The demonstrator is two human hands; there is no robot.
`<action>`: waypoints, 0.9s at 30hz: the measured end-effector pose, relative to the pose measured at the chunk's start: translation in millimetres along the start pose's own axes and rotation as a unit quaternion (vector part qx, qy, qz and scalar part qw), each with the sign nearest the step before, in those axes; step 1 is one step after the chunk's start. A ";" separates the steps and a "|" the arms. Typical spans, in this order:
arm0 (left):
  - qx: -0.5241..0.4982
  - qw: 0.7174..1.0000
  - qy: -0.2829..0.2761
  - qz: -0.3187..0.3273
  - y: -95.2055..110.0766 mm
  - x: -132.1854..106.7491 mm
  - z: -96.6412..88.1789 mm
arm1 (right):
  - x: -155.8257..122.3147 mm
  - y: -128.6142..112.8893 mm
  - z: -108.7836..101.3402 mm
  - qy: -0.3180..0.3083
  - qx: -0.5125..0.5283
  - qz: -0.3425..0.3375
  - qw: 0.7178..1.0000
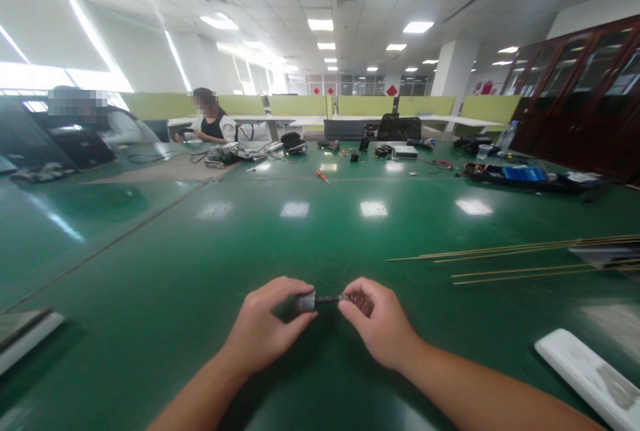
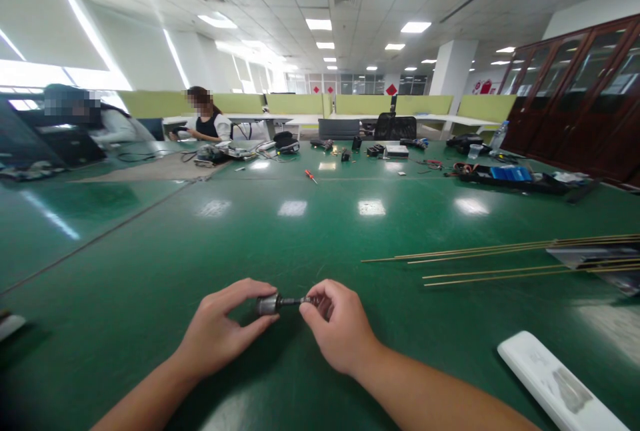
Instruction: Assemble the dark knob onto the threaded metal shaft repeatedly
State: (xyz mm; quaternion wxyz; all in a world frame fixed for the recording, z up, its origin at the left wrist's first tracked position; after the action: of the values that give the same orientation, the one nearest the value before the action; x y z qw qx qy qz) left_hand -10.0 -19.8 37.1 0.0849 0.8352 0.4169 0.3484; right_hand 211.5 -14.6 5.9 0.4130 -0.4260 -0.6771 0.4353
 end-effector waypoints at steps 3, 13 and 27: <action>0.002 1.000 0.001 0.000 1.1 0.3 0.0 | -0.4 0.5 0.1 0.002 0.002 0.003 1.000; 0.000 1.000 0.002 -0.002 1.2 1.7 -1.1 | 1.3 2.1 0.1 0.006 0.012 0.008 1.000; 0.016 0.999 -0.003 -0.030 -3.8 1.9 -2.9 | 2.3 1.3 -0.4 0.011 0.031 0.010 0.999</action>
State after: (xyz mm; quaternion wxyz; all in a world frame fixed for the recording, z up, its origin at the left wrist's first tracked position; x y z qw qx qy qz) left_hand -13.4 -16.4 38.5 0.0834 0.8245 0.4475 0.3361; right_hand 211.5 -12.0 5.3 0.4295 -0.4246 -0.6540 0.4555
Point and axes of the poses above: each hand's wrist, its own x-axis towards the middle knuckle, its own z-axis out of the palm, y = z × x, the point moved 2 cm from there along x, towards the middle knuckle, and after that the axes turned 5 degrees about -y, right-handed, at the moved point
